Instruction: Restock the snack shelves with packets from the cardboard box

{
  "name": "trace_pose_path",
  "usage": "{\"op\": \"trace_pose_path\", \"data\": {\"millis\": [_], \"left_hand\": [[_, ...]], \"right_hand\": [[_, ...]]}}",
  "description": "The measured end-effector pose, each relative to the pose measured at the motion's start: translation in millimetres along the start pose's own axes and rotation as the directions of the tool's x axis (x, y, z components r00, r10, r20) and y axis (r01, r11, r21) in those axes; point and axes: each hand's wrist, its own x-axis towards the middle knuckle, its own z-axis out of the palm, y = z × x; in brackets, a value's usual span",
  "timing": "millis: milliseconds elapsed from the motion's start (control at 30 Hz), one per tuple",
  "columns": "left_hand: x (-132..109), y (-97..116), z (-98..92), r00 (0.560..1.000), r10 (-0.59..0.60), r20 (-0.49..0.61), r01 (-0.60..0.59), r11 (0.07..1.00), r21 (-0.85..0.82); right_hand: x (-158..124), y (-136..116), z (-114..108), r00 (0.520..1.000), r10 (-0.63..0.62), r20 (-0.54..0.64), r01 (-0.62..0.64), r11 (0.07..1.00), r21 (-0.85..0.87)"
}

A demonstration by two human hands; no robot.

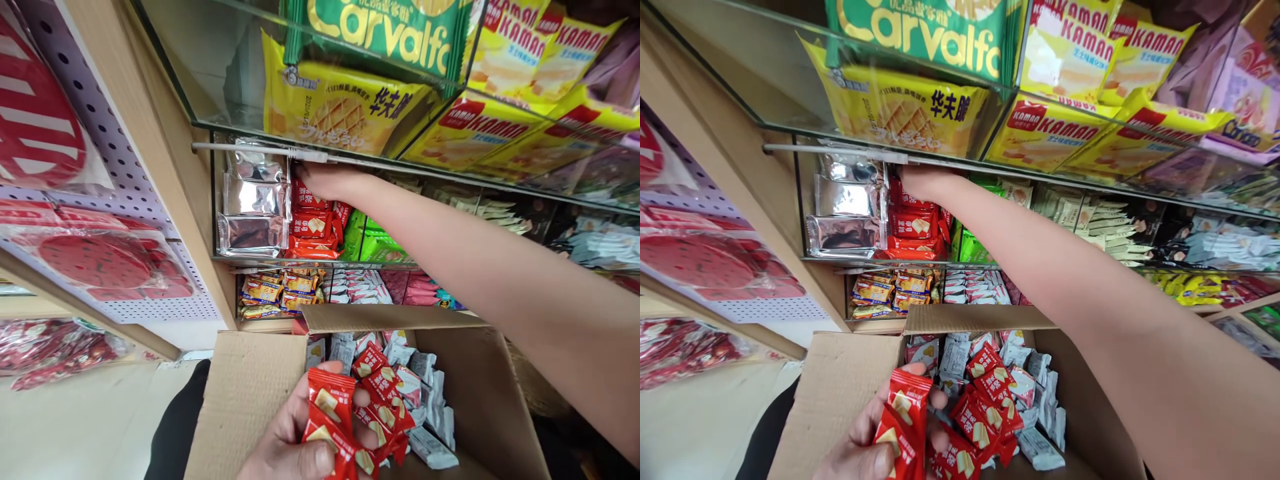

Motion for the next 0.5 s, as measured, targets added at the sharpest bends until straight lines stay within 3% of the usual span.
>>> {"op": "trace_pose_path", "data": {"millis": [133, 333, 500], "left_hand": [[0, 4, 0.0, 0.999, -0.022, -0.038, 0.023, 0.999, 0.023], [2, 3, 5.2, 0.994, -0.022, -0.107, 0.026, 0.999, 0.042], [4, 1, 4.1, 0.996, 0.04, -0.083, -0.036, 0.998, 0.042]], "right_hand": [[-6, -2, -4, 0.999, -0.009, 0.051, 0.01, 1.0, -0.018], [18, 12, -1, 0.996, -0.032, 0.081, 0.027, 0.998, 0.051], [28, 16, 1, 0.997, -0.002, 0.073, -0.009, 0.988, 0.156]]}}
